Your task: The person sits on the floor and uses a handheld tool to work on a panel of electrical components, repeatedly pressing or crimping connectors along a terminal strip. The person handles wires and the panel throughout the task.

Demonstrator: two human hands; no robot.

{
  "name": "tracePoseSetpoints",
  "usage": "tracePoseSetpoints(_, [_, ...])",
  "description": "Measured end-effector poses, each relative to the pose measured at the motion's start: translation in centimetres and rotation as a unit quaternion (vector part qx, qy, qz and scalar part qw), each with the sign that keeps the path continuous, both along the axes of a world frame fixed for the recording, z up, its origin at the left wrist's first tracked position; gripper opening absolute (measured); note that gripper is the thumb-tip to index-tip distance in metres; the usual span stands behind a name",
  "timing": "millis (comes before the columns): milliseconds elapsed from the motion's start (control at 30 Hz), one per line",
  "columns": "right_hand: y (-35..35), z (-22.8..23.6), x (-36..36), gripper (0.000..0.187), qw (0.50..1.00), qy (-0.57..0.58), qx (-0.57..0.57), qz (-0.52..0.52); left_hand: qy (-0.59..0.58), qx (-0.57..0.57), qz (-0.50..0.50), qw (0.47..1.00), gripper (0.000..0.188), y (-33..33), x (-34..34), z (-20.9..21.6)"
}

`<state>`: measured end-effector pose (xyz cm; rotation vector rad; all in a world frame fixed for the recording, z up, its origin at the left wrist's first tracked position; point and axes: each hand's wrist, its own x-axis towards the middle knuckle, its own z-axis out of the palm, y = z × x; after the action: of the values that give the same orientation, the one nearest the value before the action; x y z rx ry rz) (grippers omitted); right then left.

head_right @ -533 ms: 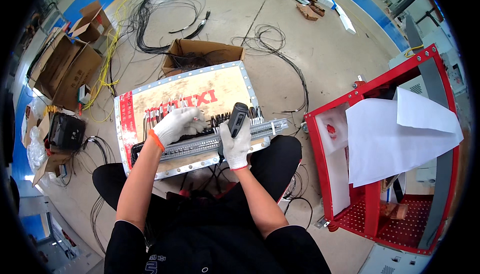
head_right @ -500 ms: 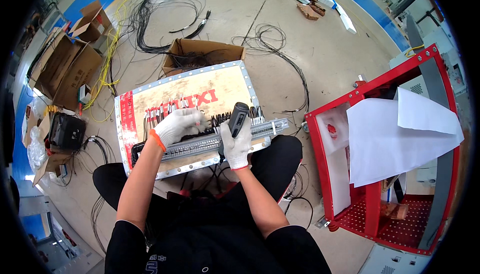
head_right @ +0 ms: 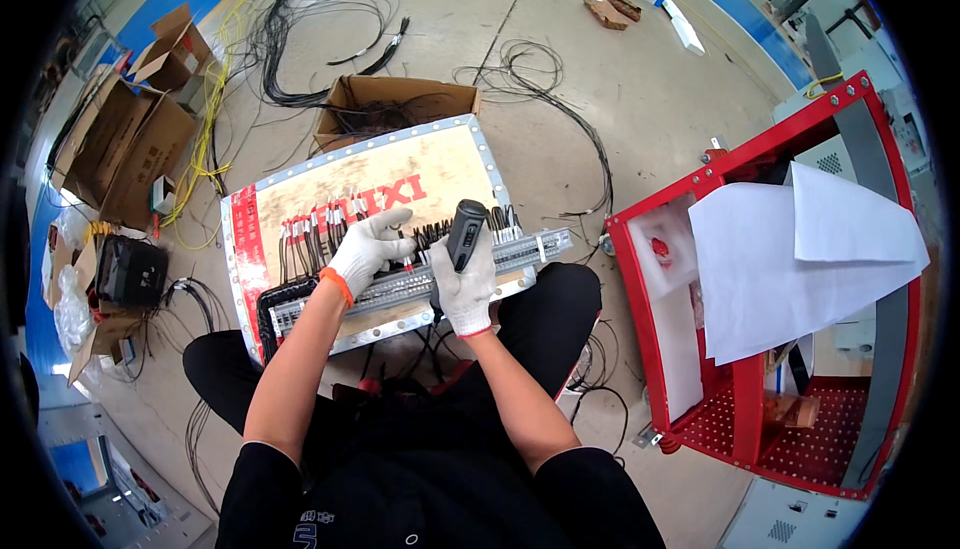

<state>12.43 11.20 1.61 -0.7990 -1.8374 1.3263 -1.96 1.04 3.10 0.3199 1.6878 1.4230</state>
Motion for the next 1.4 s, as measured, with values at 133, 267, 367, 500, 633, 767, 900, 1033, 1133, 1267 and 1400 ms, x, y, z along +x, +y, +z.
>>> tracePoseSetpoints(133, [0.1, 0.6, 0.0, 0.029, 1.000, -0.008, 0.001, 0.012, -0.019, 0.005, -0.006, 1.000, 0.039, -0.3, 0.1, 0.7])
tracePoseSetpoints(267, [-0.1, 1.1, -0.1, 0.029, 1.000, -0.011, 0.018, 0.012, -0.104, 0.043, -0.021, 0.993, 0.024, -0.9, -0.8, -0.2])
tracePoseSetpoints(367, [0.2, 0.4, 0.0, 0.029, 1.000, -0.009, 0.018, 0.011, -0.129, 0.041, -0.035, 0.990, 0.020, -1.0, -1.2, 0.6])
tracePoseSetpoints(500, [0.2, 0.3, -0.1, 0.029, 1.000, -0.012, 0.016, 0.006, -0.076, 0.061, -0.046, 0.994, 0.021, -1.2, -1.1, -0.3])
tracePoseSetpoints(633, [0.4, -0.5, -0.1, 0.028, 0.999, -0.014, 0.039, 0.002, 0.061, 0.031, -0.025, 0.997, 0.027, -0.4, -0.6, -1.3])
tracePoseSetpoints(767, [0.4, -0.8, -0.2, 0.025, 1.000, 0.004, 0.000, 0.017, 0.147, 0.000, -0.045, 0.988, 0.033, 0.0, -0.5, -2.9])
tracePoseSetpoints(900, [0.4, -1.0, -0.1, 0.026, 1.000, 0.003, 0.001, 0.019, 0.203, -0.015, -0.054, 0.978, 0.037, -0.1, -0.2, -2.8])
tracePoseSetpoints(1033, [0.0, -0.2, -0.1, 0.029, 0.999, 0.009, -0.041, 0.005, 0.225, -0.040, -0.068, 0.971, 0.040, -0.3, -0.1, -1.4])
tracePoseSetpoints(1133, [0.0, -0.1, -0.1, 0.031, 0.999, 0.001, -0.041, 0.003, 0.290, -0.077, -0.075, 0.951, 0.041, -0.5, -0.1, -1.6])
tracePoseSetpoints(1267, [0.0, -0.1, -0.1, 0.030, 1.000, -0.023, 0.010, -0.017, 0.324, -0.145, -0.133, 0.925, 0.041, -0.3, 0.2, 0.3])
tracePoseSetpoints(1400, [0.2, -0.4, -0.1, 0.029, 1.000, -0.015, -0.005, -0.001, 0.366, -0.211, -0.167, 0.891, 0.044, 0.3, 0.7, 1.4])
